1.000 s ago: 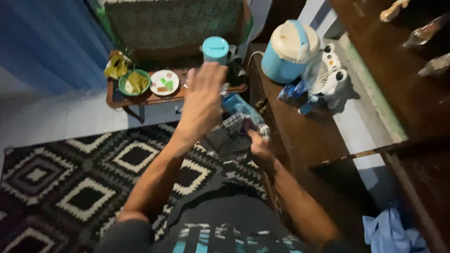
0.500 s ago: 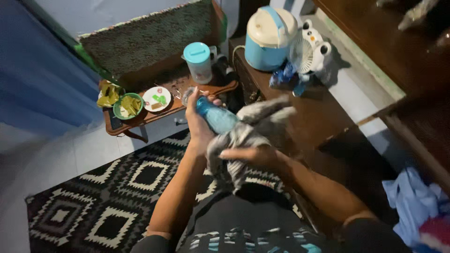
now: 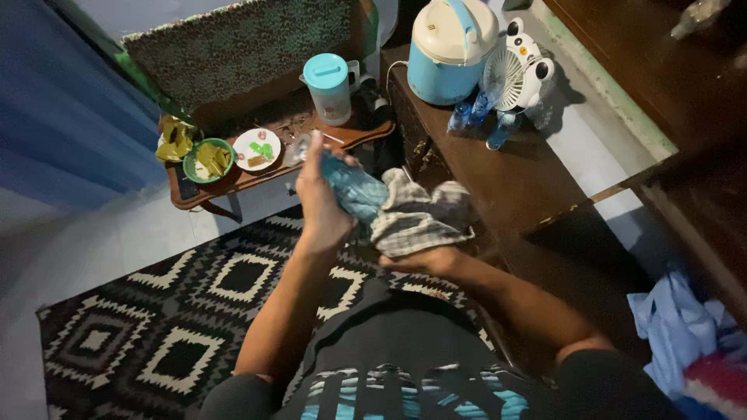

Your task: The person cleans a blue glass by hand using a cloth, then places it on a shelf with other glasses.

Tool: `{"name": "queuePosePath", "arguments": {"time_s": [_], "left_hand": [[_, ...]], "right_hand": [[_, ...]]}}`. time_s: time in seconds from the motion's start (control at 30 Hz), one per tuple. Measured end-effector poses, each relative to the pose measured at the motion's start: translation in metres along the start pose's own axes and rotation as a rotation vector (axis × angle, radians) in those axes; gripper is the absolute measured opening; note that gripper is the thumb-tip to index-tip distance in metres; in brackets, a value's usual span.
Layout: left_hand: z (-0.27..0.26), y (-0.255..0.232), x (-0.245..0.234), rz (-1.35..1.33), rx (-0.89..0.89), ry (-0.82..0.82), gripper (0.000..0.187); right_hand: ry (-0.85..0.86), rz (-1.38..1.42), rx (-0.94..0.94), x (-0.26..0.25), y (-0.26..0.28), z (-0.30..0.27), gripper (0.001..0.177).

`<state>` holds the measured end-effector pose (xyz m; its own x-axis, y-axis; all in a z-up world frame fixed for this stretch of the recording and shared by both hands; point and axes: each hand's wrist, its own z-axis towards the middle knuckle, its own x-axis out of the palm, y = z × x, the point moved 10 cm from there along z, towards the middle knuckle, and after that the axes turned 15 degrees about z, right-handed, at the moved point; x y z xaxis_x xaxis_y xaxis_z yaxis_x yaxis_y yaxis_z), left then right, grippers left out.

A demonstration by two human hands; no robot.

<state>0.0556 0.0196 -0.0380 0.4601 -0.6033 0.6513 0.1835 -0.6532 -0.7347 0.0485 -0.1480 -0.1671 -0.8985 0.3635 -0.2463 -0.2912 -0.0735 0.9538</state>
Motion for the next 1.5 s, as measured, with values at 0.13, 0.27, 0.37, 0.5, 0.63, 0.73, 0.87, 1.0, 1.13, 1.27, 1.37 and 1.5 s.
{"name": "queuePosePath", "arguments": {"time_s": [0.13,0.27,0.37,0.5,0.63,0.73,0.87,1.0,1.13,1.27,1.37,1.5], "left_hand": [[0.009,-0.023,0.001,-0.082,0.149,0.161,0.031],[-0.005,-0.011,0.026,-0.16,0.229,0.434,0.034],[-0.025,-0.009,0.032,-0.084,0.268,0.54,0.033],[-0.019,-0.014,0.018,0.044,0.284,0.269,0.029],[-0.007,-0.019,0.007,0.068,0.176,0.06,0.03],[0.0,-0.034,-0.002,-0.07,0.148,0.059,0.026],[-0.002,-0.039,0.004,-0.081,0.266,0.235,0.026],[-0.017,-0.022,0.028,-0.068,0.385,0.559,0.028],[-0.038,-0.01,0.042,-0.113,0.325,0.727,0.03],[-0.032,-0.016,0.036,0.04,0.365,0.464,0.04],[-0.004,-0.004,0.019,0.232,0.196,0.17,0.052],[-0.003,0.018,0.0,0.152,-0.043,0.142,0.06]], "right_hand": [[-0.03,0.103,0.002,-0.011,0.04,0.004,0.048],[-0.046,0.227,0.015,0.015,0.046,-0.009,0.048],[-0.02,0.267,-0.01,0.018,0.038,0.009,0.048],[0.015,0.239,-0.018,0.01,0.034,0.016,0.048],[-0.008,0.185,-0.02,0.002,0.035,0.007,0.047],[-0.041,0.125,-0.021,-0.002,0.04,0.001,0.047],[-0.145,-0.021,-0.011,-0.005,0.056,-0.014,0.047],[-0.252,-0.262,-0.072,0.007,0.079,-0.004,0.047],[-0.228,-0.451,-0.121,0.014,0.095,0.023,0.047],[-0.224,-0.524,-0.149,0.007,0.111,0.021,0.047],[-0.297,-0.544,-0.17,-0.018,0.123,0.021,0.047],[-0.389,-0.544,-0.161,-0.052,0.126,0.028,0.047]]}}
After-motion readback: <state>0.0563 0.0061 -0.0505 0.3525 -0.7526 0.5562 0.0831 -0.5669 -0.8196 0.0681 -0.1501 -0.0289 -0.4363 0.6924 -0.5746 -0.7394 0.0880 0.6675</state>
